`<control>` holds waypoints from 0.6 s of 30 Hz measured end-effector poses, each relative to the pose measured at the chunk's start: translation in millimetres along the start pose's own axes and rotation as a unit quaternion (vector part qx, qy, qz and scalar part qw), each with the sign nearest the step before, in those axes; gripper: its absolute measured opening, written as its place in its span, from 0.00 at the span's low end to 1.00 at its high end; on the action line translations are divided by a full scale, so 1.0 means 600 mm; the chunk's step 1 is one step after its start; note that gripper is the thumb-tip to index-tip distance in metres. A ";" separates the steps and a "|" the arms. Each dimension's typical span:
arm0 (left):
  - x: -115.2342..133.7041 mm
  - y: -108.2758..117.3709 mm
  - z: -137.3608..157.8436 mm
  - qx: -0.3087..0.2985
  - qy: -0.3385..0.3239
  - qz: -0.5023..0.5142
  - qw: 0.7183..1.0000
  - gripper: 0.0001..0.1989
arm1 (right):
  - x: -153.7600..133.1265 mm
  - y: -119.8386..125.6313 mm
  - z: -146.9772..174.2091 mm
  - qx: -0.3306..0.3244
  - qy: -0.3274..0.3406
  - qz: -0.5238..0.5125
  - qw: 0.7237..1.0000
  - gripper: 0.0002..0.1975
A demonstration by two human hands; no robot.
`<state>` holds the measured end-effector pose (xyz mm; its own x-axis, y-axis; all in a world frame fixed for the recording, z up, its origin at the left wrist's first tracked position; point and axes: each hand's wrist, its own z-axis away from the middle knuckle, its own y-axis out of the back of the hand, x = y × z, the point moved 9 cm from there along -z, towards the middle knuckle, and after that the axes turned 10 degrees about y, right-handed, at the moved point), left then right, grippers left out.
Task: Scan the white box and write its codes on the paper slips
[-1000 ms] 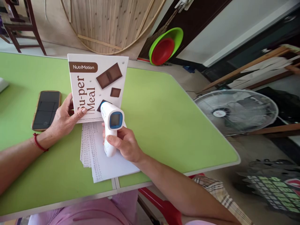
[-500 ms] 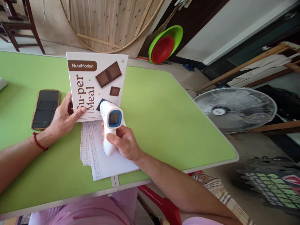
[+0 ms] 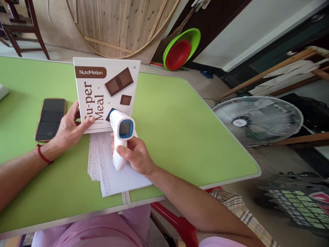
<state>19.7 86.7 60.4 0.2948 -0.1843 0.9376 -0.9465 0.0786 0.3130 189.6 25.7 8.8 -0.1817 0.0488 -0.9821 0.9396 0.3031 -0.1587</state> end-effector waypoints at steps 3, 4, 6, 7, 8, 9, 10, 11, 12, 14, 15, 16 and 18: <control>0.001 0.000 0.001 -0.003 0.003 0.007 1.000 0.24 | -0.001 -0.001 0.000 -0.003 -0.004 -0.005 1.000 0.23; 0.001 0.000 0.001 -0.002 0.002 0.008 1.000 0.23 | -0.001 -0.002 0.000 -0.004 -0.006 -0.005 1.000 0.23; 0.002 0.000 0.001 -0.001 0.003 0.007 1.000 0.23 | -0.003 -0.002 0.000 -0.005 -0.008 -0.003 1.000 0.23; 0.002 0.001 0.001 -0.001 0.004 0.005 1.000 0.23 | -0.004 -0.002 0.000 -0.006 -0.008 -0.002 1.000 0.23; 0.003 0.001 0.002 -0.001 0.005 0.004 1.000 0.23 | -0.005 -0.002 0.000 -0.006 -0.007 0.000 1.000 0.23; 0.003 0.001 0.002 -0.001 0.006 0.004 1.000 0.23 | -0.006 -0.002 0.000 -0.005 -0.005 0.001 1.000 0.23; 0.003 0.001 0.002 -0.002 0.007 0.005 1.000 0.23 | -0.007 -0.001 0.000 -0.004 -0.002 0.003 1.000 0.24; 0.003 0.001 0.002 -0.003 0.008 0.007 1.000 0.23 | -0.008 0.000 -0.001 -0.003 0.002 0.007 1.000 0.24; 0.003 0.000 0.002 -0.004 0.008 0.008 1.000 0.23 | -0.009 0.000 -0.001 -0.002 0.004 0.013 1.000 0.24; 0.003 0.000 0.002 -0.006 0.008 0.011 1.000 0.23 | -0.010 0.001 -0.001 -0.002 0.008 0.024 1.000 0.24; 0.003 -0.001 0.002 -0.006 0.009 0.012 1.000 0.23 | -0.010 0.002 0.000 -0.004 0.008 0.029 1.000 0.24; 0.003 -0.001 0.002 -0.006 0.009 0.012 1.000 0.23 | -0.010 0.002 0.000 -0.005 0.008 0.031 0.999 0.24; 0.003 -0.001 0.002 -0.006 0.008 0.013 1.000 0.23 | -0.009 0.001 0.000 -0.008 0.005 0.029 1.000 0.24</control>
<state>20.8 85.2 61.9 0.2728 -0.1673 0.9474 -0.9522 0.0940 0.2908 191.2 25.9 13.9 -0.1293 0.0764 -0.9887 0.9439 0.3151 -0.0991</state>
